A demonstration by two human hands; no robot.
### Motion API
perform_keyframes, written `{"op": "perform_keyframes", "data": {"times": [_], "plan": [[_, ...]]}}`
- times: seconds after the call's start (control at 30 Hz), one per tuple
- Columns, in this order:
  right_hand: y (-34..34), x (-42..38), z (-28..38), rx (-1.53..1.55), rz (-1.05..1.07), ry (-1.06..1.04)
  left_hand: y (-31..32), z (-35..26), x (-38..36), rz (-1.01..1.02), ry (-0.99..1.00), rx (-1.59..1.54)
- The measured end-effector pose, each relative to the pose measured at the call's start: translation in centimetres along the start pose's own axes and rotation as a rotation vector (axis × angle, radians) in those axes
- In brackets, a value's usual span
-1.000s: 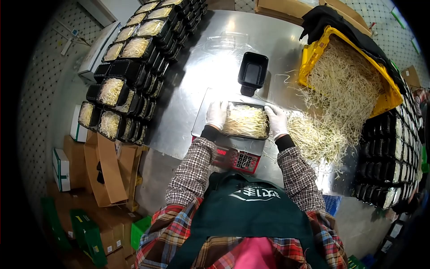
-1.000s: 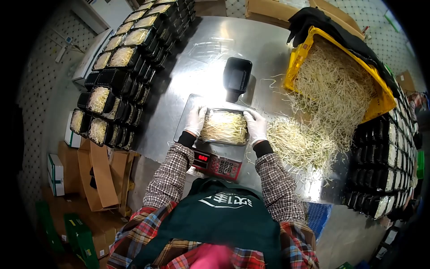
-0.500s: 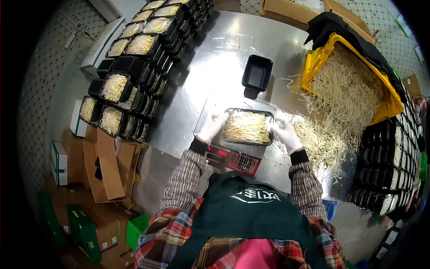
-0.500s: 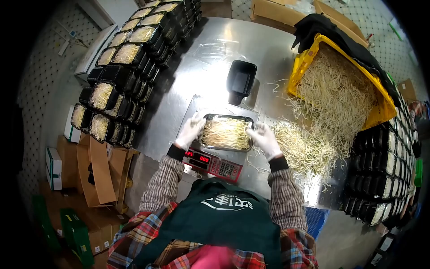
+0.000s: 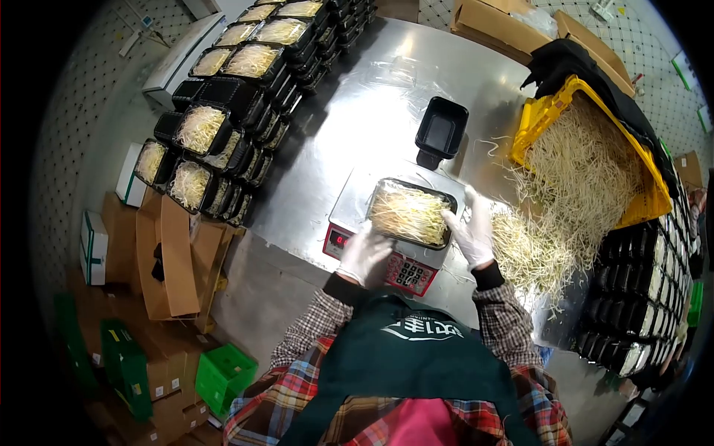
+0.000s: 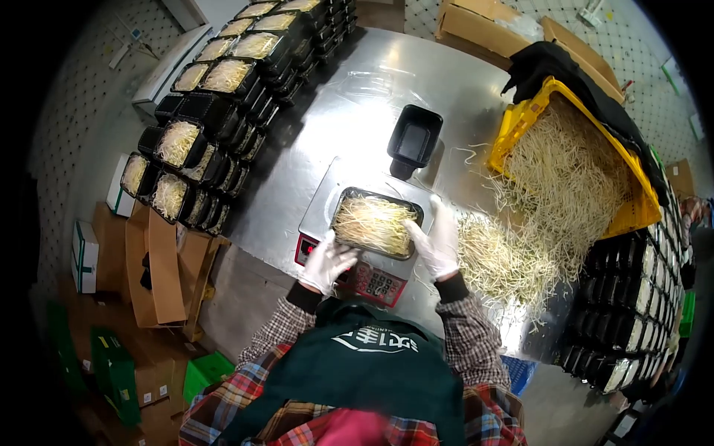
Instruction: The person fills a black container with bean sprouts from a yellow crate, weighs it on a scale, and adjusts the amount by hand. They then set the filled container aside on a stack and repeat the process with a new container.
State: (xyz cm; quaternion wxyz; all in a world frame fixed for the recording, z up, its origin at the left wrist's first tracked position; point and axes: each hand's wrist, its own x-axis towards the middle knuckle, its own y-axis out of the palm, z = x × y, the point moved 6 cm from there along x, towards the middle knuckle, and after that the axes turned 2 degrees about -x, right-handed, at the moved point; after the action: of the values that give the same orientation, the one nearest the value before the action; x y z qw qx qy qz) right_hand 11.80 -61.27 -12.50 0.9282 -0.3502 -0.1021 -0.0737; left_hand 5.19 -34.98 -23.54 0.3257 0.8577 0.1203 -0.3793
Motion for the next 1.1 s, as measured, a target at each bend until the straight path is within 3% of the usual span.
{"op": "perform_keyframes", "data": {"times": [0.07, 0.13, 0.2, 0.27, 0.33, 0.6, 0.73, 0.77, 0.83, 0.87, 0.93, 1.0, 1.07, 1.1], "plan": [[3.1, 3.1, 4.1, -0.132, 0.004, -0.240, 2.0, 1.9, -1.1, 0.087, -0.016, -0.079], [8.7, 3.9, 5.6, -0.384, 0.030, -0.311, 3.3, 0.9, -1.9, -0.006, 0.215, 0.040], [12.1, 4.3, 7.2, -0.545, 0.286, -0.190, 2.5, -0.1, -0.9, -0.199, 0.389, 0.041], [12.7, 3.8, 6.6, -0.576, 0.124, -0.253, 1.9, -0.8, 0.0, -0.175, 0.379, 0.065], [13.1, 3.7, 6.4, -0.578, 0.108, -0.267, 1.5, -1.1, 0.0, -0.179, 0.425, 0.064], [13.0, 4.0, 6.7, -0.564, 0.160, -0.251, 0.7, -1.1, 1.4, -0.166, 0.329, -0.012], [12.6, 3.9, 6.7, -0.564, 0.210, -0.236, 2.3, 0.3, 0.6, -0.202, 0.402, -0.036], [12.2, 4.6, 6.0, -0.349, 0.246, -0.209, 2.6, 0.2, 0.5, -0.229, 0.478, -0.111], [10.6, 6.2, 7.3, 0.228, 0.253, -0.198, 3.3, -2.9, -2.4, -0.253, 0.675, 0.219], [8.5, 6.6, 8.9, 0.209, 0.333, -0.269, 2.9, -3.8, -2.8, -0.284, 0.820, 0.433], [6.8, 7.3, 10.8, 0.071, 0.414, -0.422, 5.4, -6.7, -7.1, -0.200, 1.003, 0.446], [6.2, 8.0, 11.3, 0.111, 0.488, -0.429, 5.3, -8.0, -8.9, -0.246, 1.147, 0.571], [5.4, 7.4, 13.5, 0.645, 0.584, -0.194, 5.1, -9.4, -10.6, -0.274, 1.227, 0.673], [5.5, 7.2, 13.8, 0.618, 0.611, -0.230, 5.3, -10.0, -11.8, -0.273, 1.254, 0.701]]}}
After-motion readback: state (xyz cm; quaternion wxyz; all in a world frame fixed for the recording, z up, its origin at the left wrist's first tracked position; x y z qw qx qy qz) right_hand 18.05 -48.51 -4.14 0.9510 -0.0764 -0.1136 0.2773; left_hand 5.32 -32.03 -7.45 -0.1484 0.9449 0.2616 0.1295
